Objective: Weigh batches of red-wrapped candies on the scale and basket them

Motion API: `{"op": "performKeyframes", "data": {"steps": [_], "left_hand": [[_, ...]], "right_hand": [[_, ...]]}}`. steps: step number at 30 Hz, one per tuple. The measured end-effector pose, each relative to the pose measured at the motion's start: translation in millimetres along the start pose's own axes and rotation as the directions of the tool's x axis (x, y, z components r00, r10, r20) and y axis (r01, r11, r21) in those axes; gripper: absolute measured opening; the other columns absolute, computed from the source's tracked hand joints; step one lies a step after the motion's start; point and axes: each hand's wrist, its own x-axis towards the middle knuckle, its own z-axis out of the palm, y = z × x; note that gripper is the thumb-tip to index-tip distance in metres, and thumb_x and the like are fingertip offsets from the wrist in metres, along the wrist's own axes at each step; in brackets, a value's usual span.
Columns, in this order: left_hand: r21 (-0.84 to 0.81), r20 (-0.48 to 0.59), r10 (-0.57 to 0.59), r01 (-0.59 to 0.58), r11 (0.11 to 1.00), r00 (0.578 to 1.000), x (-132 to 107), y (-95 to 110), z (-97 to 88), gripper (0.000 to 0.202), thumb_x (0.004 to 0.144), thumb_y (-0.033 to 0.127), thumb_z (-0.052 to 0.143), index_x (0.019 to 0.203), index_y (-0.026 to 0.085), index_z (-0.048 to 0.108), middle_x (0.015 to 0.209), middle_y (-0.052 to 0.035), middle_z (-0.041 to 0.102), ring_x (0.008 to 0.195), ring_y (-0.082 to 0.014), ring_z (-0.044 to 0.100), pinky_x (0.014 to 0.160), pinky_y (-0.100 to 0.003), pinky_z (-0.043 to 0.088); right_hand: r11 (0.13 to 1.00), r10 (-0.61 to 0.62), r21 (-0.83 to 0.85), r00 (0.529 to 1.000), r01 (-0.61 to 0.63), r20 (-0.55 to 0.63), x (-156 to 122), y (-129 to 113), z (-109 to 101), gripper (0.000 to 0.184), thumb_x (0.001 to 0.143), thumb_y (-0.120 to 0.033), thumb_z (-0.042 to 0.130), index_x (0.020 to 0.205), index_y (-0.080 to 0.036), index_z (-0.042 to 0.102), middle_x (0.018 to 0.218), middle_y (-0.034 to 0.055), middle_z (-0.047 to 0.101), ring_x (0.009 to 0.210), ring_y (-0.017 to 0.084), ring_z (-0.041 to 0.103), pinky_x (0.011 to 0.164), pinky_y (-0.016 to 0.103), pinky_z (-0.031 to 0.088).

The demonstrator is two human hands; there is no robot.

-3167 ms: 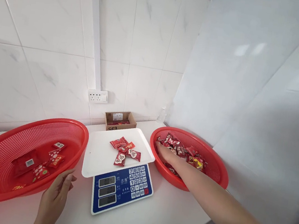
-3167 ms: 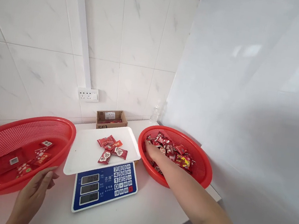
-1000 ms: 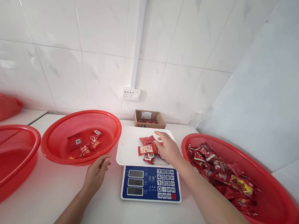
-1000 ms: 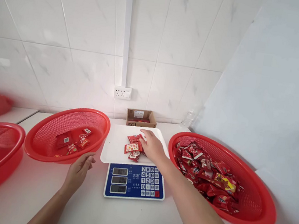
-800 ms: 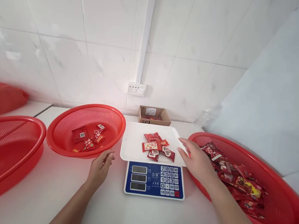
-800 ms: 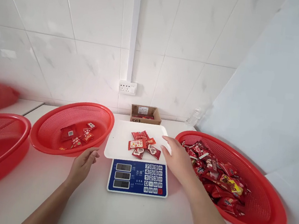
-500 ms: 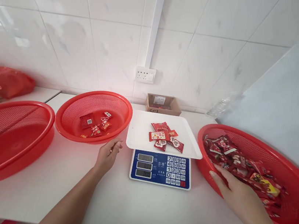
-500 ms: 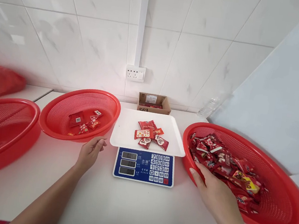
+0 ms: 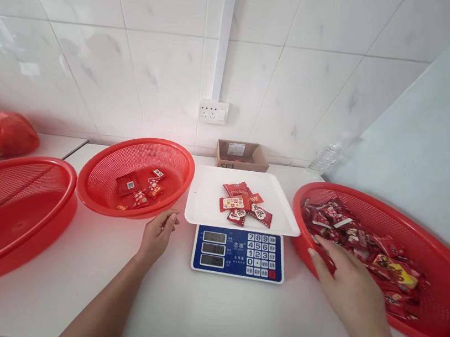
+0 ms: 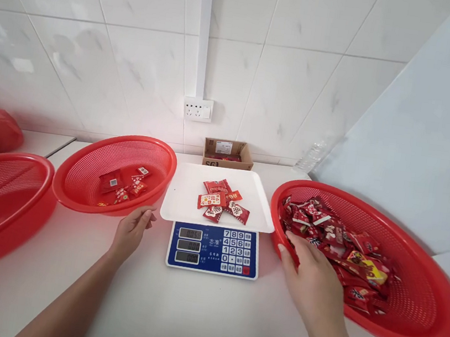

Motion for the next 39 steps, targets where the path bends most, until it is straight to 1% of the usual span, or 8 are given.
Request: {"op": "performKeyframes", "data": {"steps": [5, 9, 13, 16, 19, 24, 34, 39], "left_hand": [[0.017, 0.002, -0.005, 0.005, 1.0, 1.0, 1.5, -0.4, -0.3, 0.039, 0.084, 0.05, 0.044, 0.096, 0.018, 0.063, 0.073, -0.0025, 0.064, 0.062, -0.0127, 0.059, 0.059, -0.024, 0.051], [0.017, -0.004, 0.0, 0.0, 1.0, 1.0, 1.5, 0.5, -1.0, 0.041, 0.084, 0.052, 0.044, 0.095, 0.017, 0.063, 0.072, -0.0028, 0.064, 0.062, -0.0133, 0.06, 0.059, -0.025, 0.052], [0.01, -0.002, 0.006, -0.006, 1.0, 1.0, 1.8, -1.1, -1.6, 0.041, 0.084, 0.052, 0.044, 0.095, 0.018, 0.064, 0.073, -0.0031, 0.064, 0.064, -0.0141, 0.06, 0.059, -0.026, 0.052], [0.004, 0.009, 0.02, -0.02, 1.0, 1.0, 2.3, -2.8, -1.7, 0.04, 0.084, 0.052, 0.044, 0.094, 0.018, 0.063, 0.073, -0.0028, 0.063, 0.064, -0.0146, 0.06, 0.058, -0.026, 0.052], [0.001, 0.015, 0.028, -0.028, 1.0, 0.999, 2.7, -4.5, -1.8, 0.038, 0.084, 0.051, 0.044, 0.093, 0.019, 0.063, 0.072, -0.0027, 0.063, 0.065, -0.0146, 0.06, 0.059, -0.026, 0.052], [-0.013, 0.025, 0.021, -0.021, 1.0, 0.999, 1.9, -5.8, -1.8, 0.037, 0.085, 0.049, 0.044, 0.094, 0.018, 0.063, 0.073, -0.0024, 0.062, 0.063, -0.0137, 0.058, 0.059, -0.025, 0.051], [0.003, 0.064, 0.046, -0.046, 0.999, 0.997, -0.5, -0.7, -2.7, 0.035, 0.086, 0.047, 0.042, 0.095, 0.019, 0.062, 0.073, -0.0021, 0.061, 0.062, -0.0133, 0.056, 0.06, -0.024, 0.049], [-0.014, 0.041, 0.037, -0.037, 0.999, 0.998, -0.1, -0.5, -3.0, 0.035, 0.085, 0.048, 0.042, 0.092, 0.019, 0.061, 0.072, -0.0021, 0.061, 0.061, -0.0133, 0.056, 0.059, -0.025, 0.05]], "right_hand": [[0.968, -0.203, 0.151, 0.979, 0.199, 0.006, 16.3, -54.9, 21.3, 0.029, 0.09, -0.039, 0.042, 0.102, -0.021, 0.062, 0.1, 0.0076, 0.067, 0.095, 0.023, 0.06, 0.084, 0.039, 0.048], [0.957, -0.229, 0.202, 0.971, 0.21, 0.072, 40.4, -74.5, 40.0, 0.03, 0.09, -0.034, 0.04, 0.107, -0.021, 0.061, 0.107, 0.0079, 0.065, 0.103, 0.023, 0.057, 0.09, 0.04, 0.045], [0.996, -0.076, 0.07, 0.969, 0.061, 0.235, 71.1, -78.7, 48.7, 0.034, 0.091, -0.031, 0.037, 0.113, -0.019, 0.06, 0.11, 0.0099, 0.064, 0.104, 0.024, 0.057, 0.087, 0.038, 0.044], [0.995, 0.09, -0.07, 0.932, -0.07, 0.351, 92.8, -81.0, 53.6, 0.035, 0.09, -0.031, 0.039, 0.116, -0.019, 0.059, 0.104, 0.0108, 0.067, 0.098, 0.027, 0.06, 0.077, 0.037, 0.046], [0.99, 0.138, -0.072, 0.9, -0.118, 0.413, 106.2, -83.1, 58.0, 0.034, 0.087, -0.029, 0.042, 0.116, -0.02, 0.058, 0.101, 0.0079, 0.069, 0.095, 0.027, 0.06, 0.07, 0.035, 0.044], [0.986, 0.154, -0.006, 0.9, -0.166, 0.408, 108.5, -77.9, 61.6, 0.031, 0.083, -0.019, 0.043, 0.11, -0.021, 0.059, 0.094, 0.0042, 0.069, 0.088, 0.022, 0.061, 0.061, 0.03, 0.04], [0.962, 0.219, 0.045, 0.858, -0.27, 0.464, 106.8, -76.2, 62.9, 0.031, 0.083, -0.026, 0.046, 0.113, -0.023, 0.055, 0.092, 0.0027, 0.07, 0.088, 0.021, 0.061, 0.064, 0.029, 0.039], [0.934, 0.248, 0.168, 0.91, -0.316, 0.332, 106.8, -70.3, 59.4, 0.027, 0.076, -0.023, 0.049, 0.101, -0.021, 0.059, 0.083, 0.0023, 0.068, 0.078, 0.019, 0.061, 0.066, 0.028, 0.041]]}}
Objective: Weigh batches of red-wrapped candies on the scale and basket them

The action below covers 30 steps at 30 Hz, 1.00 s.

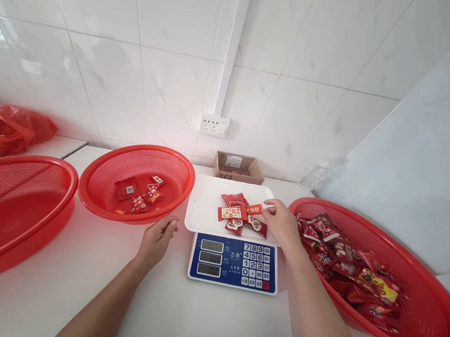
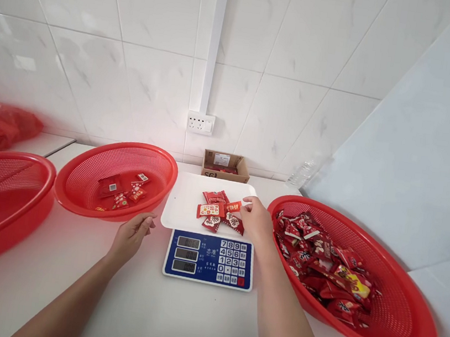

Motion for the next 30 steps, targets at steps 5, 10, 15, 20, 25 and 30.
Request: {"op": "performKeyframes", "data": {"steps": [5, 10, 15, 20, 25, 30], "left_hand": [[-0.018, -0.002, 0.003, -0.003, 1.0, 1.0, 0.9, -2.3, 1.0, 0.035, 0.085, 0.048, 0.043, 0.093, 0.019, 0.061, 0.072, -0.0014, 0.061, 0.061, -0.0127, 0.056, 0.059, -0.024, 0.048], [-0.015, 0.002, -0.022, 0.022, 1.0, 1.0, 0.3, -5.9, 2.7, 0.037, 0.086, 0.048, 0.043, 0.097, 0.018, 0.062, 0.075, -0.0019, 0.061, 0.063, -0.0123, 0.056, 0.062, -0.024, 0.048], [-0.011, 0.004, -0.028, 0.028, 1.0, 1.0, -0.1, -3.9, 3.1, 0.038, 0.085, 0.049, 0.043, 0.097, 0.018, 0.063, 0.076, -0.0026, 0.063, 0.065, -0.013, 0.058, 0.062, -0.024, 0.049], [-0.014, 0.001, -0.023, 0.023, 1.0, 1.0, 0.6, -3.7, 3.0, 0.039, 0.085, 0.049, 0.043, 0.097, 0.018, 0.063, 0.076, -0.0027, 0.064, 0.066, -0.013, 0.059, 0.062, -0.024, 0.049], [-0.024, 0.004, -0.02, 0.02, 1.0, 1.0, 0.5, -4.1, 3.1, 0.038, 0.085, 0.048, 0.044, 0.095, 0.018, 0.064, 0.075, -0.0022, 0.063, 0.063, -0.0123, 0.058, 0.06, -0.023, 0.049], [-0.036, 0.006, -0.012, 0.012, 0.999, 1.0, 0.5, -5.4, 3.6, 0.037, 0.085, 0.047, 0.044, 0.095, 0.018, 0.064, 0.073, -0.0023, 0.062, 0.063, -0.0128, 0.058, 0.059, -0.023, 0.049]], "right_hand": [[0.977, 0.048, 0.213, 0.98, -0.006, -0.193, -9.8, 6.0, -13.0, 0.027, 0.07, -0.028, 0.054, 0.095, -0.02, 0.06, 0.086, 0.0046, 0.067, 0.079, 0.02, 0.061, 0.072, 0.033, 0.043], [0.816, 0.188, 0.572, 0.973, -0.078, -0.135, -26.8, -1.4, -18.5, 0.027, 0.065, -0.029, 0.06, 0.09, -0.019, 0.059, 0.079, 0.0032, 0.064, 0.074, 0.019, 0.062, 0.069, 0.032, 0.047], [0.811, 0.188, 0.578, 0.977, -0.097, -0.101, -34.3, -10.0, -19.4, 0.025, 0.065, -0.027, 0.061, 0.088, -0.019, 0.06, 0.082, 0.0037, 0.064, 0.078, 0.019, 0.063, 0.074, 0.034, 0.049], [0.844, 0.097, 0.536, 0.987, -0.012, -0.131, -33.1, -7.5, -12.8, 0.027, 0.069, -0.032, 0.06, 0.092, -0.018, 0.06, 0.086, 0.0051, 0.066, 0.081, 0.02, 0.063, 0.076, 0.035, 0.049], [0.95, -0.134, 0.282, 0.991, 0.133, -0.015, -31.8, -10.1, -3.9, 0.031, 0.076, -0.041, 0.055, 0.099, -0.021, 0.063, 0.101, 0.007, 0.066, 0.094, 0.022, 0.06, 0.085, 0.039, 0.045], [0.932, -0.363, 0.077, 0.915, 0.355, 0.175, -23.6, -22.9, 15.3, 0.054, 0.083, -0.053, 0.046, 0.128, -0.024, 0.05, 0.143, 0.0104, 0.036, 0.134, 0.028, 0.026, 0.106, 0.047, 0.025]]}}
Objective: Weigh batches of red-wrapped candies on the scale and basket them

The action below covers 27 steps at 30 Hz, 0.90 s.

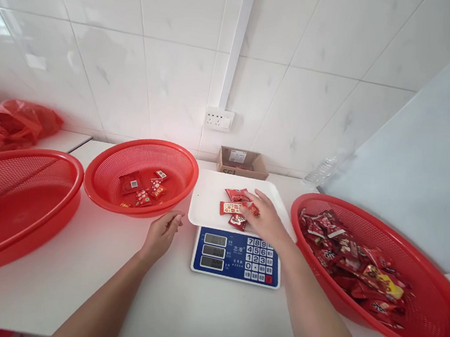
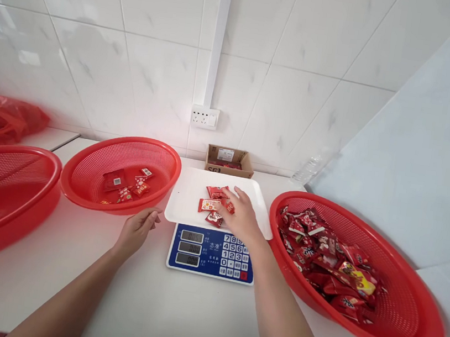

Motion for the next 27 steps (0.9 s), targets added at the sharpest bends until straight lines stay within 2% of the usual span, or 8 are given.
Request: {"op": "performKeyframes", "data": {"steps": [3, 5, 8, 10, 14, 17, 22, 27], "left_hand": [[-0.003, -0.002, 0.005, -0.005, 1.0, 1.0, 0.5, -1.3, 0.0, 0.037, 0.085, 0.047, 0.044, 0.094, 0.017, 0.064, 0.073, -0.0023, 0.062, 0.062, -0.0126, 0.057, 0.058, -0.023, 0.049], [-0.001, -0.008, 0.007, -0.007, 1.0, 1.0, 0.9, -1.6, -0.3, 0.036, 0.085, 0.047, 0.045, 0.093, 0.018, 0.064, 0.072, -0.0021, 0.062, 0.06, -0.0125, 0.057, 0.058, -0.023, 0.049], [0.001, -0.012, 0.004, -0.004, 1.0, 1.0, 1.1, -1.1, -0.8, 0.036, 0.085, 0.047, 0.045, 0.093, 0.018, 0.064, 0.071, -0.0021, 0.062, 0.059, -0.0123, 0.056, 0.057, -0.023, 0.048], [0.0, -0.01, 0.002, -0.002, 1.0, 1.0, 0.9, -0.9, -1.1, 0.036, 0.085, 0.047, 0.045, 0.093, 0.017, 0.064, 0.072, -0.0023, 0.062, 0.06, -0.0124, 0.056, 0.057, -0.023, 0.049], [0.001, -0.006, 0.002, -0.002, 1.0, 1.0, 0.4, -1.1, -1.8, 0.036, 0.086, 0.046, 0.044, 0.094, 0.017, 0.063, 0.073, -0.0025, 0.062, 0.062, -0.0124, 0.056, 0.059, -0.023, 0.049], [0.0, -0.008, 0.005, -0.005, 1.0, 1.0, 0.5, -1.5, -2.9, 0.035, 0.087, 0.046, 0.043, 0.094, 0.017, 0.063, 0.073, -0.0022, 0.062, 0.062, -0.0122, 0.056, 0.059, -0.023, 0.049], [0.009, -0.004, 0.004, -0.004, 1.0, 1.0, 0.6, -1.2, -2.4, 0.034, 0.087, 0.045, 0.043, 0.094, 0.018, 0.063, 0.073, -0.0019, 0.062, 0.063, -0.0122, 0.057, 0.059, -0.023, 0.049], [0.024, 0.006, 0.012, -0.012, 1.0, 1.0, -0.7, 0.5, 2.8, 0.035, 0.088, 0.045, 0.042, 0.095, 0.017, 0.063, 0.074, -0.0025, 0.063, 0.065, -0.0123, 0.059, 0.06, -0.022, 0.05]], "right_hand": [[0.982, -0.012, -0.186, 0.988, 0.041, 0.156, 10.1, -4.0, 10.6, 0.064, 0.079, -0.06, 0.049, 0.135, -0.03, 0.042, 0.15, 0.0088, 0.023, 0.137, 0.035, 0.011, 0.105, 0.058, 0.018], [0.969, -0.055, -0.225, 0.98, 0.098, 0.191, 15.1, -4.8, 14.4, 0.062, 0.079, -0.059, 0.051, 0.134, -0.03, 0.044, 0.146, 0.0086, 0.03, 0.134, 0.033, 0.021, 0.104, 0.054, 0.022], [0.971, -0.129, -0.181, 0.98, 0.155, 0.149, 20.5, -2.8, 15.8, 0.052, 0.079, -0.051, 0.056, 0.124, -0.026, 0.053, 0.131, 0.0085, 0.045, 0.119, 0.024, 0.044, 0.1, 0.039, 0.034], [0.977, -0.128, -0.152, 0.982, 0.149, 0.142, 22.6, -1.2, 14.1, 0.047, 0.077, -0.048, 0.06, 0.116, -0.025, 0.057, 0.124, 0.0078, 0.048, 0.112, 0.023, 0.049, 0.098, 0.037, 0.036], [0.981, -0.122, -0.131, 0.981, 0.142, 0.151, 16.9, -3.0, 1.1, 0.057, 0.073, -0.053, 0.062, 0.122, -0.024, 0.052, 0.135, 0.0103, 0.039, 0.127, 0.028, 0.035, 0.104, 0.046, 0.03], [0.987, -0.131, -0.095, 0.991, 0.132, 0.018, -4.0, -1.6, -16.8, 0.057, 0.08, -0.054, 0.051, 0.129, -0.024, 0.045, 0.142, 0.0105, 0.034, 0.133, 0.027, 0.027, 0.106, 0.046, 0.028], [0.975, 0.008, -0.216, 0.985, -0.045, -0.172, -63.6, 33.8, -43.8, 0.053, 0.083, -0.054, 0.042, 0.126, -0.022, 0.049, 0.135, 0.0101, 0.046, 0.124, 0.028, 0.042, 0.102, 0.045, 0.036], [0.819, 0.372, -0.444, 0.926, -0.364, -0.073, -113.9, 80.0, -57.5, 0.063, 0.086, -0.056, 0.029, 0.132, -0.018, 0.047, 0.122, 0.0145, 0.058, 0.103, 0.035, 0.058, 0.082, 0.049, 0.048]]}}
